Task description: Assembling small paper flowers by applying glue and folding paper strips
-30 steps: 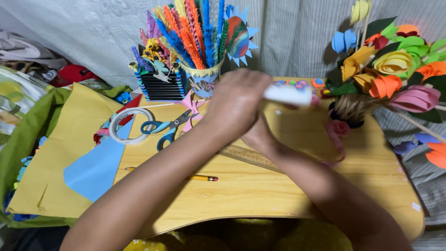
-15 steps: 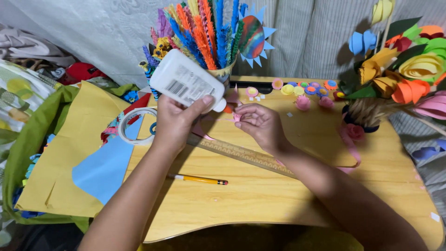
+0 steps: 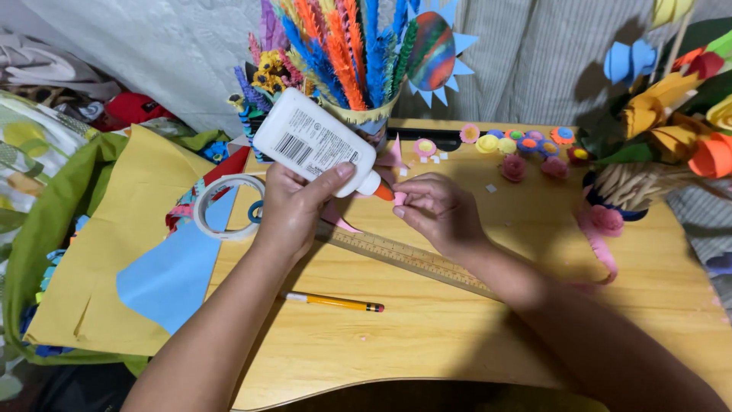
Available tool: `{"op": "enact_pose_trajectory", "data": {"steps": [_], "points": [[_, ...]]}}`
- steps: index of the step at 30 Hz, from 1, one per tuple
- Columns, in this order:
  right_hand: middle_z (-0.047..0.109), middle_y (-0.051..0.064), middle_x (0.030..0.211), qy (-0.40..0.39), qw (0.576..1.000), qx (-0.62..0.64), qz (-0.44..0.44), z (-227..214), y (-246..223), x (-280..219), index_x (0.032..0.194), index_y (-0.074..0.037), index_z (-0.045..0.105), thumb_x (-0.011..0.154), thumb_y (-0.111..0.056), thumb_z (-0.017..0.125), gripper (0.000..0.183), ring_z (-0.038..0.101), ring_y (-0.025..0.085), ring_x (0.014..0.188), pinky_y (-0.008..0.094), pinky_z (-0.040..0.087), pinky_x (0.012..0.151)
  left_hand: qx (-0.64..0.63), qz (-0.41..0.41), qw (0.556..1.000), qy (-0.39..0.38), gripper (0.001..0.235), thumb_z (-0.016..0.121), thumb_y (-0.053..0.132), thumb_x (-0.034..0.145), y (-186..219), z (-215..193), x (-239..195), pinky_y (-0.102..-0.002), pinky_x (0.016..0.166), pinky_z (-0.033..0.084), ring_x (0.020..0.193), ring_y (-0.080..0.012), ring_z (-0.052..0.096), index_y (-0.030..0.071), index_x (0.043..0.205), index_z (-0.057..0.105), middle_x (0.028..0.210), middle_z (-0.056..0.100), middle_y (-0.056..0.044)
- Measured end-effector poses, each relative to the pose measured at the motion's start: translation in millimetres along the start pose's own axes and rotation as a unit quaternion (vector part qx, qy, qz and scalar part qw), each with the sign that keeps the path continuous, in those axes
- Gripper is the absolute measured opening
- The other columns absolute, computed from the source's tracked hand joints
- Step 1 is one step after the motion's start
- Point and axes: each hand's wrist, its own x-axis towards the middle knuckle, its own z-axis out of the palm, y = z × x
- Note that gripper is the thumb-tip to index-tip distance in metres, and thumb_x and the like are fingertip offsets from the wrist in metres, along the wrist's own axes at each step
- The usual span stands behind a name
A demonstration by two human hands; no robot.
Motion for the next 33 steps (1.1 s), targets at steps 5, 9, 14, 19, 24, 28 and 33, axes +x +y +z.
{"op": "enact_pose_trajectory", "data": {"steps": [5, 9, 14, 19, 24, 28, 33], "points": [[0.067, 0.016, 0.100, 0.007, 1.000, -0.012, 0.002, 0.2, -5.3, -3.8, 0.125, 0.002, 0.069, 0.081, 0.011, 0.081, 0.047, 0.069, 0.020, 0.084, 0.036, 0.065, 0.081, -0.011, -0.015, 1.000, 0.001, 0.035, 0.081, -0.001, 0.082, -8.6, -6.2, 3.3, -0.037, 0.078, 0.065, 0.083, -0.0207, 0.074, -0.006, 0.113, 0.067, 0.098, 0.075, -0.018], [0.071, 0.016, 0.096, 0.018, 1.000, -0.023, 0.000, 2.6, -12.0, -2.9, 0.130, 0.001, 0.067, 0.078, 0.013, 0.082, 0.055, 0.070, 0.021, 0.083, 0.035, 0.066, 0.080, -0.022, -0.017, 1.000, 0.010, 0.035, 0.081, -0.002, 0.081, -3.8, -1.8, 1.2, -0.038, 0.078, 0.066, 0.084, -0.0205, 0.074, -0.008, 0.113, 0.067, 0.097, 0.075, -0.017], [0.073, 0.016, 0.095, 0.029, 0.999, -0.020, 0.009, 3.9, -14.5, -3.8, 0.130, 0.000, 0.067, 0.079, 0.012, 0.083, 0.055, 0.070, 0.021, 0.083, 0.034, 0.066, 0.080, -0.023, -0.016, 1.000, 0.004, 0.034, 0.081, -0.002, 0.082, -7.5, -4.7, 3.1, -0.039, 0.078, 0.066, 0.085, -0.0203, 0.074, -0.006, 0.112, 0.067, 0.098, 0.075, -0.017], [0.073, 0.017, 0.094, 0.033, 0.999, -0.009, 0.004, 6.2, -13.9, -4.0, 0.130, -0.001, 0.067, 0.079, 0.013, 0.081, 0.055, 0.070, 0.020, 0.084, 0.033, 0.065, 0.079, -0.020, -0.019, 1.000, 0.003, 0.034, 0.081, -0.001, 0.082, -5.6, -3.4, 3.2, -0.038, 0.077, 0.066, 0.084, -0.0197, 0.074, -0.007, 0.112, 0.067, 0.097, 0.075, -0.016], [0.075, 0.017, 0.095, 0.033, 0.999, -0.017, -0.007, 5.6, -14.7, -5.1, 0.129, 0.000, 0.067, 0.079, 0.012, 0.082, 0.053, 0.071, 0.020, 0.085, 0.034, 0.065, 0.080, -0.012, -0.016, 1.000, -0.012, 0.035, 0.081, -0.001, 0.082, -6.5, -3.8, 1.9, -0.040, 0.077, 0.067, 0.084, -0.0217, 0.074, -0.007, 0.114, 0.067, 0.100, 0.075, -0.019], [0.074, 0.018, 0.096, 0.030, 0.999, -0.018, -0.009, 5.5, -16.6, -4.5, 0.128, 0.000, 0.067, 0.080, 0.011, 0.082, 0.052, 0.070, 0.022, 0.085, 0.035, 0.064, 0.081, 0.006, -0.010, 1.000, -0.028, 0.036, 0.080, 0.001, 0.084, -6.3, -6.5, 2.8, -0.042, 0.076, 0.067, 0.084, -0.0243, 0.074, -0.007, 0.117, 0.065, 0.102, 0.074, -0.023], [0.075, 0.017, 0.096, 0.029, 0.999, -0.009, -0.021, 5.3, -18.8, -4.7, 0.129, 0.000, 0.067, 0.080, 0.012, 0.082, 0.052, 0.070, 0.021, 0.085, 0.034, 0.065, 0.080, 0.006, -0.011, 1.000, -0.029, 0.036, 0.079, 0.002, 0.085, -5.1, -5.3, 3.0, -0.039, 0.075, 0.067, 0.082, -0.0225, 0.075, -0.006, 0.116, 0.065, 0.102, 0.075, -0.021]]}}
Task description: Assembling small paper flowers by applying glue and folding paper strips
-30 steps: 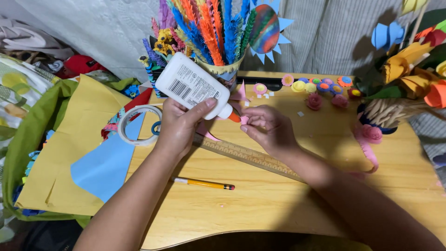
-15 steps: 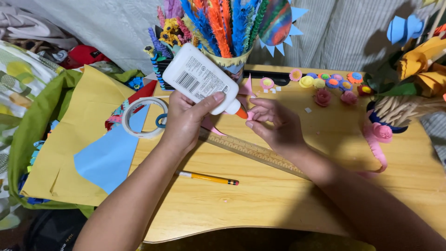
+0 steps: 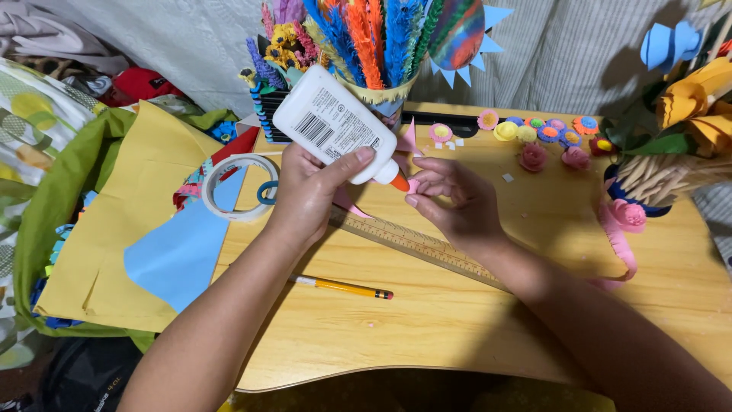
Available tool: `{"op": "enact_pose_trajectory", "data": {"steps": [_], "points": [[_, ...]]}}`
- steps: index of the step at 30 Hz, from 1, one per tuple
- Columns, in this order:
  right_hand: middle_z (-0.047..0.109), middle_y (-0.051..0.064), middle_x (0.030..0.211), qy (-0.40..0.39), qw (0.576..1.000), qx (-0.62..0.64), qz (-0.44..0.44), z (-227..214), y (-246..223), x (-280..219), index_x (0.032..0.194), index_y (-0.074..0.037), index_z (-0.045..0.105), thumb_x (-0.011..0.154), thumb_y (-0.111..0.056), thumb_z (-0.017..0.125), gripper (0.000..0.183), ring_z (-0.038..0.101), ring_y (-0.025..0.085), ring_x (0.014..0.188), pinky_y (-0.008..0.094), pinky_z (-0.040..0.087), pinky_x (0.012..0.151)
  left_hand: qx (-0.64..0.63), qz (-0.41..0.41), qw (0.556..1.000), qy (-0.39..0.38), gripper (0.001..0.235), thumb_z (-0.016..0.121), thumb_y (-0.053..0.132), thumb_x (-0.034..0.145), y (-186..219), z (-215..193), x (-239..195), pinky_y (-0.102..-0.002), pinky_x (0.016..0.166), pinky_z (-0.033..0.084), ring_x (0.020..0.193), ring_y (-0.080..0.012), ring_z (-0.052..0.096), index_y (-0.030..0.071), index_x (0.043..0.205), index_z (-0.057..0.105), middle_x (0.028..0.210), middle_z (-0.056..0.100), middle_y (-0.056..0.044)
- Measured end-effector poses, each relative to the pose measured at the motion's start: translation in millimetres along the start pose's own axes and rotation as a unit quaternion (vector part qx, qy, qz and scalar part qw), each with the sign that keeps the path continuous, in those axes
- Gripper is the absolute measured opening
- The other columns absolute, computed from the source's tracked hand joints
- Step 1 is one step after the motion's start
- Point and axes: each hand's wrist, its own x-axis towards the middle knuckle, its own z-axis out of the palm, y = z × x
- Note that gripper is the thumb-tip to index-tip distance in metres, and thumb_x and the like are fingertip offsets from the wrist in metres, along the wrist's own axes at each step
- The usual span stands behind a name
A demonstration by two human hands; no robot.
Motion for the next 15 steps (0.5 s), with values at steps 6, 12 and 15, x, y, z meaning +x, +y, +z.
{"op": "enact_pose_trajectory", "data": {"steps": [6, 12, 15], "points": [[0.075, 0.016, 0.096, 0.001, 1.000, 0.010, 0.001, -0.4, 5.0, -0.4, 0.129, -0.001, 0.067, 0.080, 0.012, 0.082, 0.053, 0.070, 0.019, 0.086, 0.033, 0.065, 0.080, 0.004, -0.002, 1.000, -0.007, 0.036, 0.079, 0.003, 0.086, -3.0, -2.0, 0.9, -0.040, 0.075, 0.067, 0.081, -0.0243, 0.075, -0.007, 0.117, 0.064, 0.102, 0.074, -0.023], [0.074, 0.017, 0.096, -0.002, 1.000, 0.007, -0.005, -1.0, 8.8, -0.6, 0.129, 0.000, 0.067, 0.079, 0.013, 0.082, 0.053, 0.070, 0.021, 0.085, 0.034, 0.065, 0.078, 0.011, -0.006, 1.000, -0.005, 0.037, 0.078, 0.003, 0.085, 3.0, 1.9, -1.1, -0.040, 0.076, 0.067, 0.082, -0.0244, 0.075, -0.008, 0.118, 0.063, 0.102, 0.074, -0.023], [0.075, 0.017, 0.095, -0.003, 1.000, 0.002, -0.007, -1.4, 5.5, -0.1, 0.128, 0.000, 0.067, 0.079, 0.013, 0.083, 0.053, 0.070, 0.021, 0.084, 0.035, 0.066, 0.077, 0.009, -0.008, 1.000, -0.002, 0.038, 0.079, 0.003, 0.085, 2.8, 2.4, -1.9, -0.039, 0.077, 0.067, 0.082, -0.0237, 0.075, -0.007, 0.118, 0.064, 0.102, 0.074, -0.022]]}}
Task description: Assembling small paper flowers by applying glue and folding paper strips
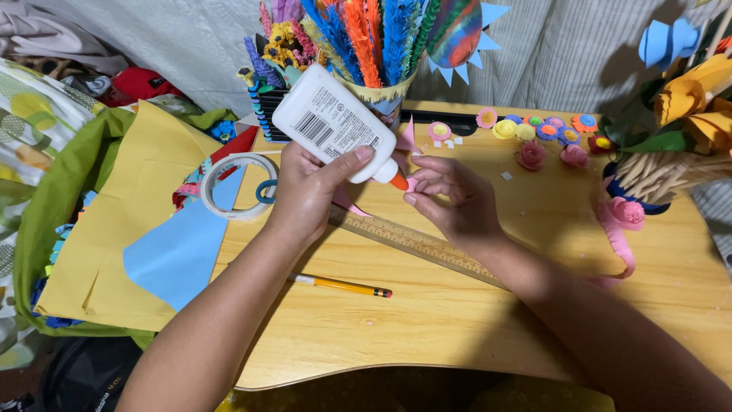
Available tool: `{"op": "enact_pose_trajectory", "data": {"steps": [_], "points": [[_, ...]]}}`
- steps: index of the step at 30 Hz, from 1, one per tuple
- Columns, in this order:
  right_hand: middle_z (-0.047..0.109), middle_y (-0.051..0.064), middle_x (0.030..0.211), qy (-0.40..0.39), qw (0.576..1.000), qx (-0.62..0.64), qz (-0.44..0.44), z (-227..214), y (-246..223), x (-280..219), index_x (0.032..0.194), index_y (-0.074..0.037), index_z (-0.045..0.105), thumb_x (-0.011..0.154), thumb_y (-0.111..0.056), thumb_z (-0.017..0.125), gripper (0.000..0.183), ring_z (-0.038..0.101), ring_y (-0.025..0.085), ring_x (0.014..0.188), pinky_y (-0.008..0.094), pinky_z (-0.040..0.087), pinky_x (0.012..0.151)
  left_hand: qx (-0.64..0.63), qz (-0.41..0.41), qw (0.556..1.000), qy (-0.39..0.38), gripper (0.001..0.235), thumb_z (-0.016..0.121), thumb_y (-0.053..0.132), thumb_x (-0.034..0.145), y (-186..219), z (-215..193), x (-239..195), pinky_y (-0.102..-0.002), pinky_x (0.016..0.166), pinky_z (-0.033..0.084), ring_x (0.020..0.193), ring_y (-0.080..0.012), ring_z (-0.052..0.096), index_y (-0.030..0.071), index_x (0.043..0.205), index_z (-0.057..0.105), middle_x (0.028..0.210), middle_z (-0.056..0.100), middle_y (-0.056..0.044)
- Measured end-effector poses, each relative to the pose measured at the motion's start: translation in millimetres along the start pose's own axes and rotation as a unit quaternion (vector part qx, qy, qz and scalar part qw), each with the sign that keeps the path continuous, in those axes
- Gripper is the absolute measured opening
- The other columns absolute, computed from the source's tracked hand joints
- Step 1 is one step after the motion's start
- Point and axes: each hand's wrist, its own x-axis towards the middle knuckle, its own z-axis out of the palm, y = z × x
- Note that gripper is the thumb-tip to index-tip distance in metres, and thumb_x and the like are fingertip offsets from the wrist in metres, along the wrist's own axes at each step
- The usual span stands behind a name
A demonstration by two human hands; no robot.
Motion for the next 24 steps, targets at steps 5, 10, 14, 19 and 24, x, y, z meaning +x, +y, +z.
{"op": "enact_pose_trajectory", "data": {"steps": [5, 10, 14, 19, 24], "points": [[0.075, 0.017, 0.096, 0.003, 1.000, 0.004, 0.004, 0.3, -0.5, 0.0, 0.128, 0.000, 0.067, 0.080, 0.012, 0.082, 0.052, 0.069, 0.020, 0.084, 0.034, 0.065, 0.078, -0.008, -0.002, 1.000, 0.007, 0.037, 0.080, 0.002, 0.084, -2.6, 0.4, 1.3, -0.038, 0.076, 0.067, 0.082, -0.0217, 0.075, -0.007, 0.116, 0.064, 0.101, 0.075, -0.020], [0.075, 0.017, 0.096, 0.002, 1.000, 0.001, 0.003, 0.4, -2.6, 0.2, 0.128, 0.001, 0.067, 0.080, 0.013, 0.082, 0.051, 0.070, 0.020, 0.084, 0.034, 0.065, 0.078, -0.015, 0.000, 1.000, 0.013, 0.036, 0.080, 0.002, 0.083, 0.5, 2.5, 0.1, -0.038, 0.075, 0.067, 0.081, -0.0210, 0.075, -0.007, 0.115, 0.065, 0.100, 0.075, -0.019], [0.075, 0.017, 0.096, 0.006, 1.000, 0.003, 0.004, 1.0, -2.3, 0.1, 0.128, 0.001, 0.067, 0.080, 0.013, 0.082, 0.051, 0.070, 0.020, 0.085, 0.034, 0.065, 0.078, -0.010, 0.003, 1.000, 0.006, 0.036, 0.079, 0.002, 0.084, -2.2, 0.2, 1.1, -0.039, 0.075, 0.068, 0.081, -0.0235, 0.075, -0.007, 0.116, 0.065, 0.100, 0.074, -0.022], [0.075, 0.019, 0.096, 0.003, 1.000, -0.001, 0.008, 1.0, -1.4, 0.2, 0.128, 0.001, 0.067, 0.080, 0.013, 0.082, 0.051, 0.070, 0.021, 0.084, 0.035, 0.065, 0.079, -0.012, 0.009, 1.000, 0.002, 0.036, 0.080, 0.001, 0.084, -5.3, -1.8, 1.9, -0.039, 0.076, 0.067, 0.082, -0.0227, 0.075, -0.007, 0.116, 0.065, 0.100, 0.074, -0.021], [0.074, 0.017, 0.097, 0.004, 1.000, 0.004, 0.011, 0.1, -2.1, -0.8, 0.129, 0.000, 0.067, 0.080, 0.013, 0.082, 0.052, 0.069, 0.020, 0.085, 0.033, 0.065, 0.079, -0.006, 0.009, 1.000, 0.002, 0.034, 0.079, 0.001, 0.085, -0.7, 0.1, 0.0, -0.038, 0.076, 0.067, 0.082, -0.0209, 0.074, -0.006, 0.115, 0.065, 0.100, 0.075, -0.020]]}}
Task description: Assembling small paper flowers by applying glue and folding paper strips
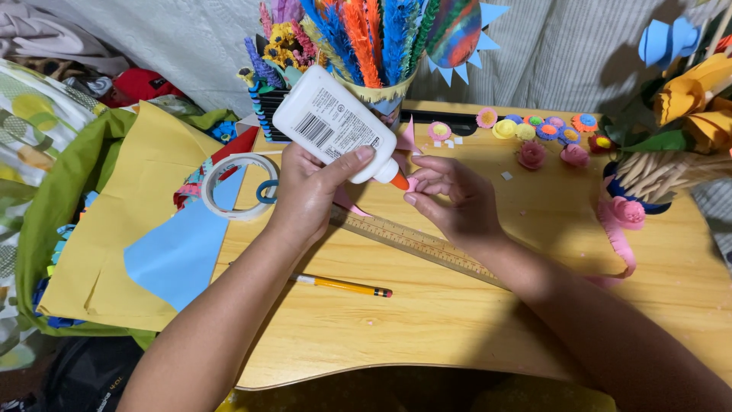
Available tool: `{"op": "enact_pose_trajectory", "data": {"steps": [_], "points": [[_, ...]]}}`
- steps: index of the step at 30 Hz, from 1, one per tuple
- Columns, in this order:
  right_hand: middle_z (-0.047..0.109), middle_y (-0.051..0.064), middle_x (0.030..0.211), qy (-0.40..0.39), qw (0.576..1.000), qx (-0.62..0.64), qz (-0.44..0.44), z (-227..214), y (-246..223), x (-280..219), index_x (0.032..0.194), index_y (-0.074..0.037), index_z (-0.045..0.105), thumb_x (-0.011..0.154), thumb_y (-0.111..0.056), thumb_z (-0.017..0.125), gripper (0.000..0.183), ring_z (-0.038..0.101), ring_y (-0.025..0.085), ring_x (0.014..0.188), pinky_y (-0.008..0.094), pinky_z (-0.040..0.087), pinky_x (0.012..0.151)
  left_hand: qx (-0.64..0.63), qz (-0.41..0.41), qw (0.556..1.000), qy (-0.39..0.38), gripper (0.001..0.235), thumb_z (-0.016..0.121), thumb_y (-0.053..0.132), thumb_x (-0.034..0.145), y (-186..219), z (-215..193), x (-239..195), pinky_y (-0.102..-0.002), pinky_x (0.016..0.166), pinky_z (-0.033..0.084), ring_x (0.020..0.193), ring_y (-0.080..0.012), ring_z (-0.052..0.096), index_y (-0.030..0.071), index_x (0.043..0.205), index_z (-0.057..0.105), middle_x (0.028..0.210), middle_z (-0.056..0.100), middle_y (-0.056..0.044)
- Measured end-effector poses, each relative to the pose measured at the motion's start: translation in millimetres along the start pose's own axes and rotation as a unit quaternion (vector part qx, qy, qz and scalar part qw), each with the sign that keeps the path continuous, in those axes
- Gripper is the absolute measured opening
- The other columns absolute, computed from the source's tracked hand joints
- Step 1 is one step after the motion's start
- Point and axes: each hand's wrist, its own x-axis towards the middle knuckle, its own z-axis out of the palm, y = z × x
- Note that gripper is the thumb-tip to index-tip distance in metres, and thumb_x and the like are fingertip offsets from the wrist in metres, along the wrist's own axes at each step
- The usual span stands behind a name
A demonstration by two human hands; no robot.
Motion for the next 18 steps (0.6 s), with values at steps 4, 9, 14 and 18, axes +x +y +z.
{"op": "enact_pose_trajectory", "data": {"steps": [4, 9, 14, 18], "points": [[0.074, 0.018, 0.096, 0.003, 1.000, 0.004, 0.003, 0.1, -0.7, 0.5, 0.128, 0.001, 0.067, 0.080, 0.013, 0.082, 0.052, 0.070, 0.021, 0.085, 0.034, 0.065, 0.079, 0.000, 0.004, 1.000, -0.003, 0.034, 0.078, 0.001, 0.085, -4.1, -1.1, 0.4, -0.039, 0.077, 0.067, 0.082, -0.0220, 0.074, -0.007, 0.116, 0.065, 0.101, 0.074, -0.021], [0.074, 0.018, 0.096, -0.004, 1.000, 0.007, -0.001, -1.1, 0.8, 0.1, 0.129, 0.000, 0.066, 0.080, 0.013, 0.081, 0.053, 0.070, 0.020, 0.084, 0.033, 0.065, 0.079, 0.000, 0.005, 1.000, 0.003, 0.035, 0.080, 0.000, 0.084, -3.4, 0.2, -0.8, -0.038, 0.080, 0.066, 0.086, -0.0201, 0.073, -0.006, 0.116, 0.066, 0.103, 0.075, -0.019], [0.074, 0.018, 0.097, -0.002, 1.000, 0.010, -0.004, -0.7, 1.4, 0.6, 0.130, 0.000, 0.066, 0.081, 0.013, 0.081, 0.053, 0.071, 0.019, 0.085, 0.033, 0.065, 0.079, 0.004, 0.005, 1.000, 0.000, 0.035, 0.079, 0.000, 0.084, -6.4, -0.1, -0.7, -0.038, 0.080, 0.066, 0.085, -0.0214, 0.073, -0.005, 0.116, 0.066, 0.103, 0.075, -0.020], [0.074, 0.016, 0.099, 0.006, 0.998, 0.057, 0.020, 1.6, 5.3, 1.1, 0.132, 0.000, 0.064, 0.082, 0.012, 0.080, 0.053, 0.070, 0.017, 0.089, 0.032, 0.065, 0.086, -0.016, 0.001, 0.999, 0.031, 0.035, 0.081, 0.001, 0.083, -6.2, 0.2, 0.0, -0.038, 0.075, 0.067, 0.082, -0.0205, 0.074, -0.006, 0.113, 0.066, 0.098, 0.075, -0.017]]}}
